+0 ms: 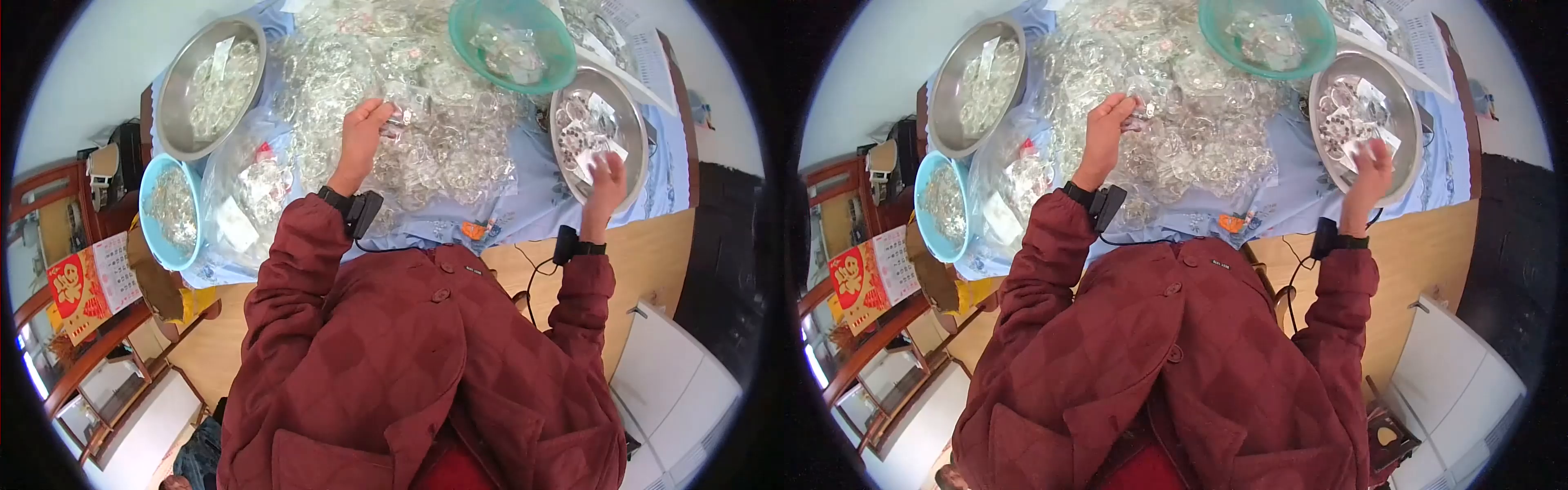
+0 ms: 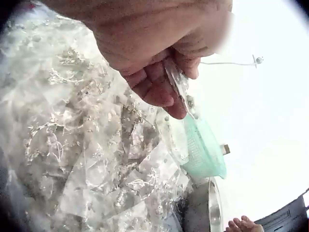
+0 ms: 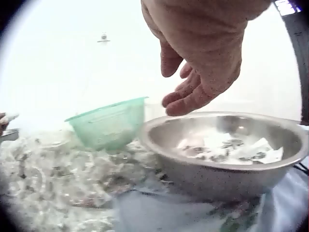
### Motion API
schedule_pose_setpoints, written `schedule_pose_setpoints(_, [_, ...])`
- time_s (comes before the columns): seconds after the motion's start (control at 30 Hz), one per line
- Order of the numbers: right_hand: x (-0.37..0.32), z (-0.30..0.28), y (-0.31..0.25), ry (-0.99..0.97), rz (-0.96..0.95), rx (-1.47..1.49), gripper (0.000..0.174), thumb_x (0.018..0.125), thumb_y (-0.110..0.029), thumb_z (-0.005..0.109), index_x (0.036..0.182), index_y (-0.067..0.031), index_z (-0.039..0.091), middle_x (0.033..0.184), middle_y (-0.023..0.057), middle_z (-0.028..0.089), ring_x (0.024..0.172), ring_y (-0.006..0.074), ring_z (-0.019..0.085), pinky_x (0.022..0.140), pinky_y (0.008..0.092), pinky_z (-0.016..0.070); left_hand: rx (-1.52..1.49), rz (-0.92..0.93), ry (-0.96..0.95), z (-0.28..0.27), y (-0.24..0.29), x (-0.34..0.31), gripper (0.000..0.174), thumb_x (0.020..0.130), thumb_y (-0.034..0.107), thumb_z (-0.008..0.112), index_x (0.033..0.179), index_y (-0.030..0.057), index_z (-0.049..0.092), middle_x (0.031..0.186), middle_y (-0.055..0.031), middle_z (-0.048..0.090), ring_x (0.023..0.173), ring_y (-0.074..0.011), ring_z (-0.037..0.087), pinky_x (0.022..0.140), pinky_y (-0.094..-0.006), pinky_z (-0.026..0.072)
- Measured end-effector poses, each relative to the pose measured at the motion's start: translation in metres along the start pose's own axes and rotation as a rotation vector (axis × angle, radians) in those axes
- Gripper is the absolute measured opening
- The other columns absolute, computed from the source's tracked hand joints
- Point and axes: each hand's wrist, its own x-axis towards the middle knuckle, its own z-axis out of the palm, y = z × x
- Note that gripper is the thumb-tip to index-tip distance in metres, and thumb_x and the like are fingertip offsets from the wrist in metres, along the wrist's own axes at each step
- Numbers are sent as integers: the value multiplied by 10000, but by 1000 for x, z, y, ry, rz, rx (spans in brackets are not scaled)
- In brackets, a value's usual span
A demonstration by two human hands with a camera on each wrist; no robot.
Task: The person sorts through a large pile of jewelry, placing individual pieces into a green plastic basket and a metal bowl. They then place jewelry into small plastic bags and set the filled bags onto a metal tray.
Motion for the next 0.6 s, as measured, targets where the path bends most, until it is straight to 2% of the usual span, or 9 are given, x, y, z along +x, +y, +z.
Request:
schedule_pose_setpoints(0.07, [-33,41,-31,-296,192,153,368,827,-104,574,1160,25,486,1028,140,594,809,173,603,710,274,497,-44,-16,-28,1,1,-4,163,848,136,541,903,2,616,779,-1,616,664,-56,547,563,-204,432])
schedule_pose_setpoints(0.13, [-55,74,-35,-554,273,160,337,844,-140,559,1128,35,508,948,141,629,765,184,625,709,279,511,-69,-23,-39,5,4,-9,159,848,136,541,899,5,615,780,-3,616,661,-57,548,564,-202,434])
schedule_pose_setpoints(0.27, [-102,143,-66,-829,408,216,262,841,-142,579,1041,27,567,902,96,636,709,169,622,662,274,520,-29,-44,-96,9,7,-21,169,859,152,528,893,10,612,779,-10,618,641,-67,559,557,-204,437])
schedule_pose_setpoints(0.37, [-121,173,-67,-953,459,261,216,833,-130,588,988,20,588,858,80,632,677,165,617,639,277,521,29,-44,-168,8,4,-28,199,892,199,494,919,28,591,856,-21,607,654,-114,589,654,-266,505])
schedule_pose_setpoints(0.4, [-124,178,-67,-1013,483,282,194,829,-124,593,962,17,599,836,72,630,661,163,615,628,279,521,25,-42,-158,10,5,-31,199,892,199,494,919,28,591,856,-21,607,654,-114,589,654,-266,505])
schedule_pose_setpoints(0.5, [-126,185,-66,-987,506,297,155,822,-111,599,919,9,606,794,56,619,636,162,610,609,280,517,-146,-89,-35,14,8,-43,219,885,208,488,930,18,588,794,-30,614,636,-101,587,553,-213,448])
schedule_pose_setpoints(0.6, [-130,191,-64,-958,528,304,127,816,-101,604,888,3,609,765,46,612,615,161,605,595,281,514,-214,-138,-37,4,8,-53,234,874,217,504,971,15,573,822,-37,613,649,-121,599,556,-222,455])
